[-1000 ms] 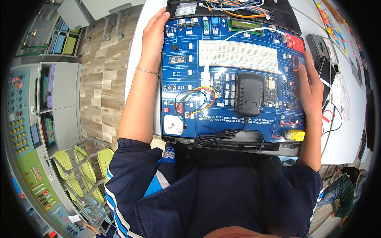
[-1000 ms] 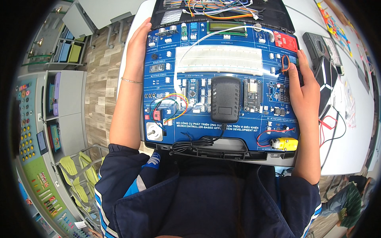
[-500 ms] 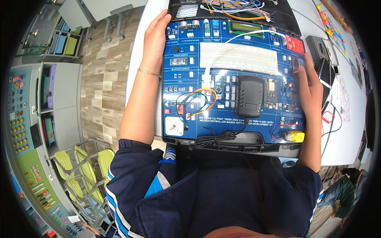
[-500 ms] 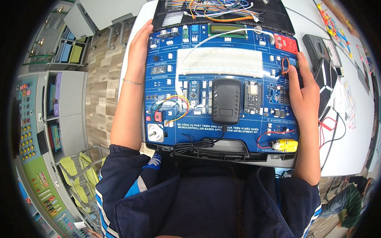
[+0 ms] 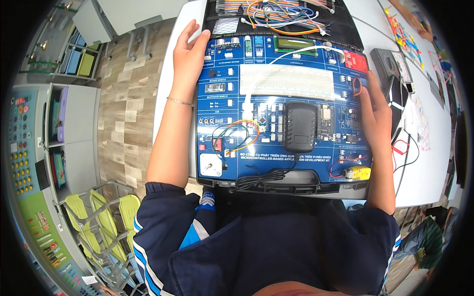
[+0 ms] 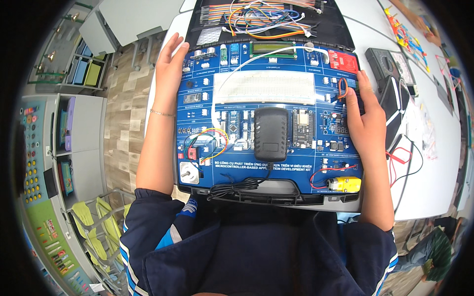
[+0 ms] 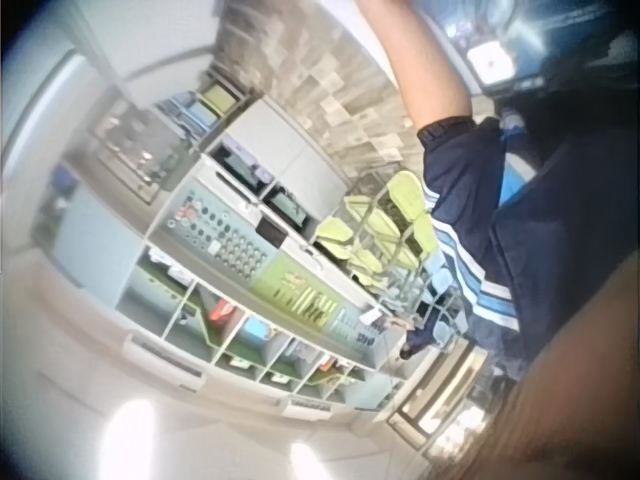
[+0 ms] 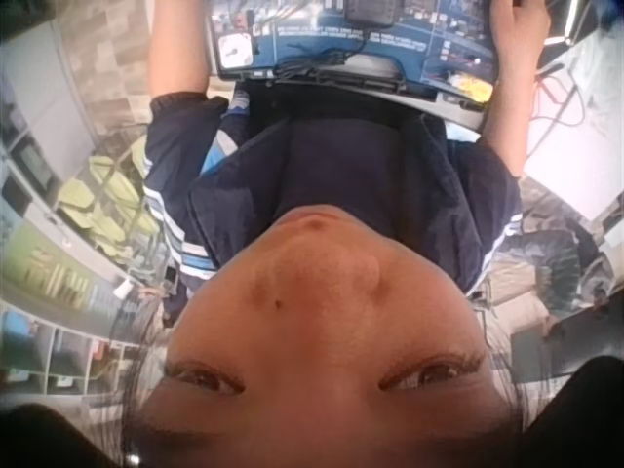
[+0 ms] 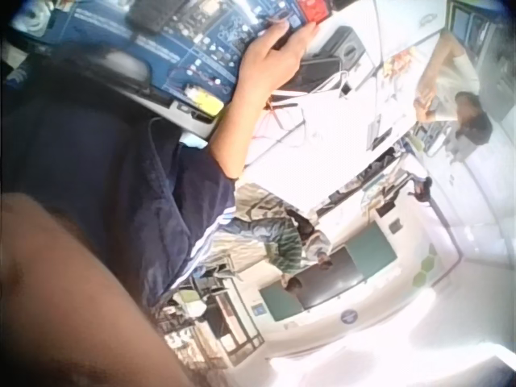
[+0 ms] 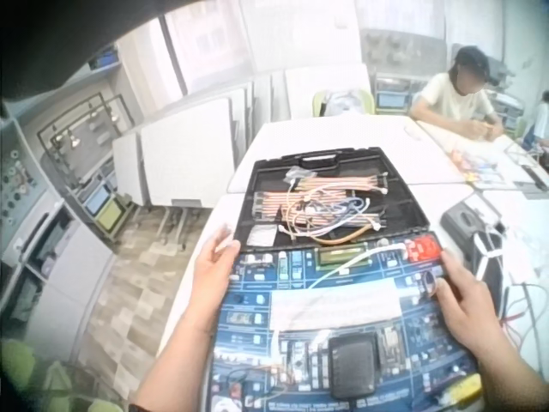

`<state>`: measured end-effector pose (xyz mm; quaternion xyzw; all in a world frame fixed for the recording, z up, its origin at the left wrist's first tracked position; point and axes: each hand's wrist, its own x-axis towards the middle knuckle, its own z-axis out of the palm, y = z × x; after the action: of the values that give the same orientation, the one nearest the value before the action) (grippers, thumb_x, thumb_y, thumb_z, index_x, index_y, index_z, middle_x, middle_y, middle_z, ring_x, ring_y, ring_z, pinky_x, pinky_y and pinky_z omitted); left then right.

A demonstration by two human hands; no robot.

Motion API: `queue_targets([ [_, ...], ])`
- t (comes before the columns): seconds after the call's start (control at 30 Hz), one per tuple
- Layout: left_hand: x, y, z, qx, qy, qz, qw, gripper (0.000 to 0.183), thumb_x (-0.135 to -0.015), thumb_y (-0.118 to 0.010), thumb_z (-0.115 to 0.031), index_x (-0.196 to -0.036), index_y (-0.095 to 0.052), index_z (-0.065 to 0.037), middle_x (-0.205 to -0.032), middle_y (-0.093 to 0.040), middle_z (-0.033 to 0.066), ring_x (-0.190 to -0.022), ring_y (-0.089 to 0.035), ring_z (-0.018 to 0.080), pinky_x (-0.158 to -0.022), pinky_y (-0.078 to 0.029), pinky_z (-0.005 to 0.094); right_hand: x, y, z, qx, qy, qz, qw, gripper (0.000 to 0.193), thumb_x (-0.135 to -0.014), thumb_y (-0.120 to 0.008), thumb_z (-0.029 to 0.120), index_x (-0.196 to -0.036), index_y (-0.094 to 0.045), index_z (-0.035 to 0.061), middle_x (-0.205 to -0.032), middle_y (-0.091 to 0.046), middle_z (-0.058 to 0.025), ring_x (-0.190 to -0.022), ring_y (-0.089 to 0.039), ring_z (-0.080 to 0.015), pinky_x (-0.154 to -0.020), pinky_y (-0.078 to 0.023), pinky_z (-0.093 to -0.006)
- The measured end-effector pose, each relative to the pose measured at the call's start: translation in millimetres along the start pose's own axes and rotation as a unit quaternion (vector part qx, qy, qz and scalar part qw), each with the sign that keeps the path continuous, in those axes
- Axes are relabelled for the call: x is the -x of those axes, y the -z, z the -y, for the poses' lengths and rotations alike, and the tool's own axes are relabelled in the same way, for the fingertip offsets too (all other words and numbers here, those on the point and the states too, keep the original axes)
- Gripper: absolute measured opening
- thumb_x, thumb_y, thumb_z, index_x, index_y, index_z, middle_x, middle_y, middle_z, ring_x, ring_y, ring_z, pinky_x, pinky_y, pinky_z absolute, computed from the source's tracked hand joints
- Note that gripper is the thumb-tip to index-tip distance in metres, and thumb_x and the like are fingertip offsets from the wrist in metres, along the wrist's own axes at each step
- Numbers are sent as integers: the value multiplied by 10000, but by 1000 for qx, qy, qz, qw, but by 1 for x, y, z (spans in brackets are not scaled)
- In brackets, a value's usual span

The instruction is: The person connects and adjusts multiple ribbon cables and jumper wires on a blue microcontroller development board. They plug in white ribbon cables into various headers, route wires across the board, and secure connections by hand.

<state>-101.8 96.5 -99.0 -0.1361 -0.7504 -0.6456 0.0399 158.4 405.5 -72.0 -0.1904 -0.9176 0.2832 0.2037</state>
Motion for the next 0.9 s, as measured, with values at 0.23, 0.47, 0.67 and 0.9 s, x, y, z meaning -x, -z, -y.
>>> queue_targets([
  [0.23,-36,1,-19,-236,-279,93,926,184,-901,-737,-220,-1062,-807,-165,-1043,-767,46,-1070,-677,225,-929,-523,347,0,-2,-4,22,-3,2,1000,521,-1052,-534,311,-1491,-493,35,-1498,-524,-225,-1375,-527,-370,-1122,-416,-393],
  [0.47,-65,-38,-50,-360,-245,245,866,208,-876,-784,-194,-1082,-800,-175,-822,-682,4,-854,-637,178,-808,-522,337,1,0,-3,30,-16,1,999,521,-1048,-538,319,-1483,-502,34,-1509,-515,-212,-1370,-533,-358,-1120,-419,-387],
  [0.67,-81,-39,-24,-339,-340,250,840,170,-859,-788,-173,-1023,-774,-135,-860,-647,27,-831,-618,200,-769,-518,324,1,0,1,24,-3,3,1000,521,-1045,-536,318,-1479,-504,31,-1518,-508,-204,-1369,-532,-360,-1123,-417,-393],
  [0.9,-48,-22,-53,-168,-281,173,929,123,-967,-693,-137,-1041,-677,-41,-1064,-699,51,-992,-663,170,-857,-526,293,2,-2,-7,34,29,-11,999,514,-1046,-526,306,-1480,-500,32,-1519,-503,-209,-1358,-537,-371,-1118,-423,-401],
])
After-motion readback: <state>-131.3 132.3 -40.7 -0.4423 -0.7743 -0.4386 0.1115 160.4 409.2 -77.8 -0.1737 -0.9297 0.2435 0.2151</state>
